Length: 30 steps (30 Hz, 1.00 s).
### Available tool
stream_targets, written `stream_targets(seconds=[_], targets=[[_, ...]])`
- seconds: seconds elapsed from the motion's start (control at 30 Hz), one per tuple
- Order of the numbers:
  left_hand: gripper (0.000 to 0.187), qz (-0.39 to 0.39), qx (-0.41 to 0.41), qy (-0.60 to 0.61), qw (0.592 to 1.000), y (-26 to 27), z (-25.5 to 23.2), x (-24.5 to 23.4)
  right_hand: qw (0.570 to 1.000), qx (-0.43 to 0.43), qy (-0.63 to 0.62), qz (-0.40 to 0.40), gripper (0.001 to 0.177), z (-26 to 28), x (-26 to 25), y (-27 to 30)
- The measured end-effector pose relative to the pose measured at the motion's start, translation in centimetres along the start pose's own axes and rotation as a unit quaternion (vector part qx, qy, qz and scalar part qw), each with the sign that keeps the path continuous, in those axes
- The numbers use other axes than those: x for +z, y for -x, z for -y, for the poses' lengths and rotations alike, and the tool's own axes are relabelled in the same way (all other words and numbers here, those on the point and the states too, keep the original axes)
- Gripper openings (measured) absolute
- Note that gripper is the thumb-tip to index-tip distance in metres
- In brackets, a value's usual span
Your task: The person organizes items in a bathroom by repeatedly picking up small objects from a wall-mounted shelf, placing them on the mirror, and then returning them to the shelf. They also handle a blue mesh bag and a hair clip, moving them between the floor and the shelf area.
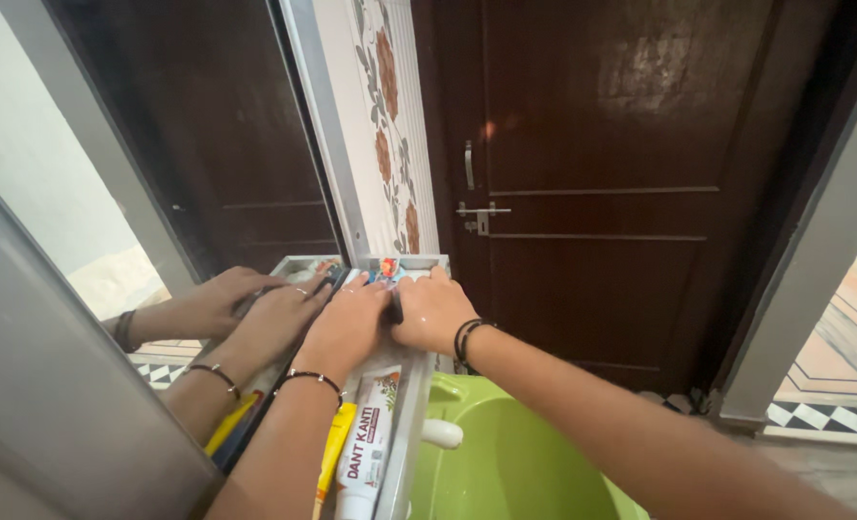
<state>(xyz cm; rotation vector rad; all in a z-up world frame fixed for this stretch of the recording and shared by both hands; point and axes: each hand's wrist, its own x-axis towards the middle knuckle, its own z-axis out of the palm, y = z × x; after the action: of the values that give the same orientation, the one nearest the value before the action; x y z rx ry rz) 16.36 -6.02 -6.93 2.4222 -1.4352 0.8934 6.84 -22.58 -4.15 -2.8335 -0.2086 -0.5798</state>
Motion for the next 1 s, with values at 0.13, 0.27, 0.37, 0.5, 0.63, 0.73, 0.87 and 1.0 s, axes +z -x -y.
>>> stream_targets(seconds=[0.13,0.27,0.37,0.5,0.63,0.73,0.87,1.0], targets=[[0.021,0.017,-0.023,-0.006,1.0,0.1,-0.7,-0.3,0.996,-0.023,-0.008,-0.086,0.039,-0.1,1.1,0.2],[0.021,0.022,-0.039,-0.017,0.999,-0.2,-1.7,-0.9,0.995,-0.014,0.003,-0.097,0.031,-0.3,2.2,-0.3],[0.025,0.008,-0.036,-0.018,0.999,-0.3,-2.5,-1.9,0.996,0.007,0.016,-0.085,0.032,-0.2,2.8,-0.9],[0.026,-0.011,-0.02,-0.018,1.0,-0.4,-3.4,-3.3,0.987,0.021,0.016,-0.156,0.037,0.3,3.4,-1.3],[0.021,-0.028,-0.026,-0.013,0.999,-0.5,-4.1,-3.9,0.989,0.029,0.004,-0.146,0.038,0.3,3.4,-0.9],[0.019,-0.009,-0.054,-0.024,0.998,-0.4,-4.5,-4.2,0.988,0.025,-0.001,-0.155,0.038,0.4,2.9,-0.3],[0.031,-0.039,-0.056,0.006,0.998,-0.3,-4.5,-4.5,0.976,0.016,-0.061,-0.208,0.04,0.6,2.6,-0.2],[0.048,-0.085,-0.072,0.037,0.993,0.2,-3.5,-4.3,0.969,0.047,-0.114,-0.212,0.042,0.4,2.8,-0.4]])
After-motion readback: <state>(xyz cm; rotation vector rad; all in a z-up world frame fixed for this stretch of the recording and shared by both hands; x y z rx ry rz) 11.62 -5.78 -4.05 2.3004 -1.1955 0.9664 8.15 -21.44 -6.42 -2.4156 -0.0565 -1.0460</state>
